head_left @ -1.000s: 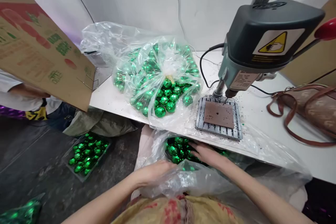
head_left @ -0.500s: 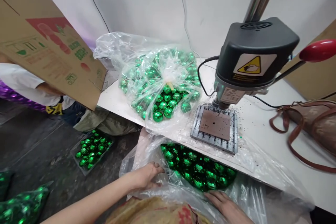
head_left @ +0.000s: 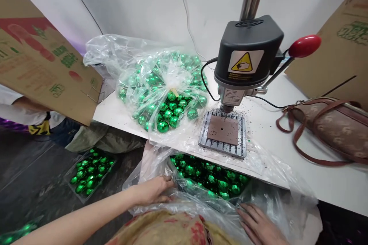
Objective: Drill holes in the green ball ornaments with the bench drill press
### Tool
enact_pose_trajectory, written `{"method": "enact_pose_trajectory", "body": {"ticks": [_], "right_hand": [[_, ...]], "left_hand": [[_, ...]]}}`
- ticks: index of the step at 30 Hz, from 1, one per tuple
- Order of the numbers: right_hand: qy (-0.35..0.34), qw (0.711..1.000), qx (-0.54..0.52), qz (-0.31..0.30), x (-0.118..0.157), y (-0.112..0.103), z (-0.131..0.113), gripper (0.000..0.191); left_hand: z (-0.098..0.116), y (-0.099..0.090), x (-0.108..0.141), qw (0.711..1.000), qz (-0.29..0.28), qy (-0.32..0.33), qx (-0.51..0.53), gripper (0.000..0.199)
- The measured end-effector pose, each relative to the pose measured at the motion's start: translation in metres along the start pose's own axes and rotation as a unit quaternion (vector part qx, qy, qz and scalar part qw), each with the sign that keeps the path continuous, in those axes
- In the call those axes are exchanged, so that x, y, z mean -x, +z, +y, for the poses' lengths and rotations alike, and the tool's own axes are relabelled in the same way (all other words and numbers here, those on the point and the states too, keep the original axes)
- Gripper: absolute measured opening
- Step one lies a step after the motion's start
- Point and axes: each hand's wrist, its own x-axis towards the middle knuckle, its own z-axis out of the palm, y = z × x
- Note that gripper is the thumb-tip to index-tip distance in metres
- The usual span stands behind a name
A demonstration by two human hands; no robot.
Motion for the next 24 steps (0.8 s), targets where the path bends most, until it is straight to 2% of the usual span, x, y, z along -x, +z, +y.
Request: {"method": "enact_pose_trajectory", "body": {"ticks": [3,4,6,9,11,12,14,16,18,20,22,24], "right_hand": [[-0.025,1.0,0.0,0.009,-0.011,-0.016,-0.003,0.032],[-0.023,1.0,-0.008,0.016,-0.017,-0.022,-0.006,0.03],[-0.006,0.999,-0.037,0.031,-0.032,-0.036,-0.015,0.029],[0.047,0.994,-0.097,0.023,-0.056,-0.058,-0.028,0.027],[0.061,0.989,-0.131,0.004,-0.073,-0.071,-0.033,0.026],[0.063,0.988,-0.14,-0.002,-0.08,-0.077,-0.034,0.025],[0.056,0.989,-0.138,-0.004,-0.095,-0.09,-0.039,0.026],[0.035,0.992,-0.119,0.004,-0.109,-0.103,-0.045,0.026],[0.009,0.995,-0.102,0.016,-0.123,-0.116,-0.052,0.026],[0.0,0.994,-0.102,0.035,-0.134,-0.129,-0.06,0.024],[0.014,0.992,-0.118,0.053,-0.145,-0.141,-0.065,0.022],[0.034,0.987,-0.142,0.064,-0.155,-0.15,-0.068,0.021]], "left_hand": [[0.012,-0.013,-0.007,0.998,0.006,0.069,-0.005,0.035],[0.016,-0.02,-0.011,0.996,0.042,0.083,0.005,0.033],[0.023,-0.04,-0.022,0.983,0.155,0.094,0.031,0.029],[0.027,-0.08,-0.047,0.934,0.345,0.09,0.026,0.025],[0.025,-0.108,-0.068,0.91,0.407,0.075,-0.031,0.026],[0.023,-0.12,-0.08,0.908,0.409,0.06,-0.068,0.027],[0.018,-0.137,-0.1,0.919,0.372,0.028,-0.131,0.031],[0.012,-0.145,-0.115,0.931,0.329,0.016,-0.157,0.034],[0.009,-0.147,-0.122,0.932,0.337,0.032,-0.129,0.029],[0.011,-0.148,-0.122,0.916,0.395,0.058,-0.032,0.026],[0.02,-0.15,-0.117,0.885,0.438,0.085,0.135,0.025],[0.036,-0.152,-0.11,0.835,0.416,0.119,0.34,0.03]]}}
